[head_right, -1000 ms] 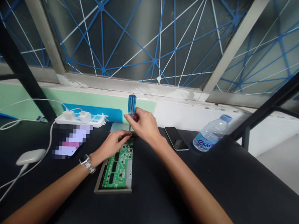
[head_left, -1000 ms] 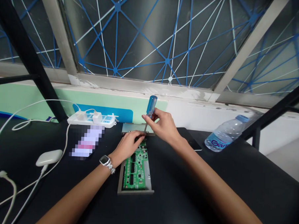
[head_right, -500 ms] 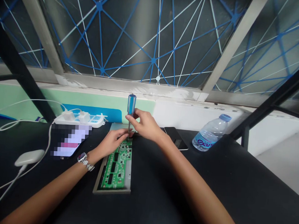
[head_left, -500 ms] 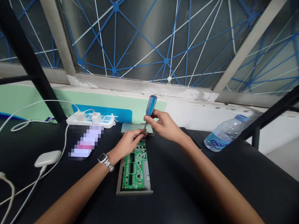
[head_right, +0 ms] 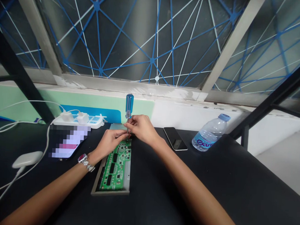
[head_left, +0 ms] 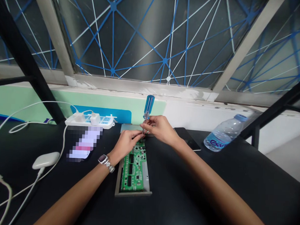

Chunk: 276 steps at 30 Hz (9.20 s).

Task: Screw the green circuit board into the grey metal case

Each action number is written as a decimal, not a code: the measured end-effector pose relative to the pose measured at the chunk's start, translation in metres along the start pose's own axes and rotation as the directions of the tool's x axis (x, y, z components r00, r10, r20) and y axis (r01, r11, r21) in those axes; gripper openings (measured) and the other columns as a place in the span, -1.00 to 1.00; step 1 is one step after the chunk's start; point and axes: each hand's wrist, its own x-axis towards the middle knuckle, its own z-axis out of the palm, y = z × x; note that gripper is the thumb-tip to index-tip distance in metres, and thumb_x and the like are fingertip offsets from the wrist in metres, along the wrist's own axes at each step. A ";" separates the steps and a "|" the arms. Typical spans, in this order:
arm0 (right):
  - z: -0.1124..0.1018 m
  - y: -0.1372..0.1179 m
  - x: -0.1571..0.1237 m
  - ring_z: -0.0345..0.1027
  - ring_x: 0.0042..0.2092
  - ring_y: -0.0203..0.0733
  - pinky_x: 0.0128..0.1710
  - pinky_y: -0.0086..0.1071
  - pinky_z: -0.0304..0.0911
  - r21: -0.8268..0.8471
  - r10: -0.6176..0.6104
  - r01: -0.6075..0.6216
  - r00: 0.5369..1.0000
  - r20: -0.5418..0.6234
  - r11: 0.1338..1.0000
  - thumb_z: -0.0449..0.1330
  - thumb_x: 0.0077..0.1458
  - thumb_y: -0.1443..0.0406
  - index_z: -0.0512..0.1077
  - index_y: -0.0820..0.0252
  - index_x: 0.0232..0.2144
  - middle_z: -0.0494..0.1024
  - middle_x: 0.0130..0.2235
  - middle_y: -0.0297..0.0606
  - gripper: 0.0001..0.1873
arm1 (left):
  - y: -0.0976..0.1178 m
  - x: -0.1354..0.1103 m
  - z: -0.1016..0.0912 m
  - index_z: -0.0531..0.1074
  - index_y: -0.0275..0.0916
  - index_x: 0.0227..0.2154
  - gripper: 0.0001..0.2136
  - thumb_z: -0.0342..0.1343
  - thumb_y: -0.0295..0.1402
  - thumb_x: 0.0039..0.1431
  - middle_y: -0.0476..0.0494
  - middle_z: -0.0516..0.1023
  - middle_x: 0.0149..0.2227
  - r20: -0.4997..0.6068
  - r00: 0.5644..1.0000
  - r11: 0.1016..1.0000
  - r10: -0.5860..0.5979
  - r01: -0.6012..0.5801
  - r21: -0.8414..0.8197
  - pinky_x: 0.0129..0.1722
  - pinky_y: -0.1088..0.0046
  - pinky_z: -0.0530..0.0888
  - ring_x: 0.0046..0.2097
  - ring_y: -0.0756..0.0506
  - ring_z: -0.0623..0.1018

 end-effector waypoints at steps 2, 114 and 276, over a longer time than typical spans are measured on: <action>0.000 0.002 0.001 0.52 -0.41 -0.15 -0.36 -0.30 0.42 0.033 0.022 -0.022 1.000 -0.003 0.999 0.25 0.05 0.26 0.47 0.25 -0.43 0.57 -0.49 -0.22 -0.85 | -0.001 0.000 0.001 0.61 -0.21 -0.19 -0.78 0.11 -0.27 0.25 -0.03 0.68 -0.22 -0.014 1.000 0.999 -0.015 0.014 -0.043 -0.20 0.38 0.53 -0.17 -0.19 0.64; 0.009 0.010 -0.005 0.53 -0.44 -0.15 -0.46 -0.37 0.38 0.095 0.007 -0.001 0.998 -0.062 0.996 0.29 0.05 0.11 0.40 0.20 -0.43 0.53 -0.51 -0.30 -0.73 | -0.002 0.005 -0.003 0.57 -0.31 -0.27 -0.85 0.18 -0.34 0.18 -0.19 0.66 -0.22 0.089 0.995 0.961 -0.048 0.071 -0.269 -0.07 0.34 0.52 -0.13 -0.15 0.63; 0.017 -0.016 -0.013 0.39 -0.54 -0.30 -0.52 -0.43 0.29 -0.011 -0.127 0.127 0.989 -0.081 0.992 0.15 0.17 0.26 0.25 0.11 -0.35 0.38 -0.50 -0.44 -0.88 | 0.006 -0.005 -0.008 0.49 -0.27 -0.14 -0.83 0.07 -0.37 0.26 -0.20 0.60 -0.12 0.055 0.995 0.952 0.078 -0.058 -0.302 0.00 0.28 0.48 -0.09 -0.14 0.59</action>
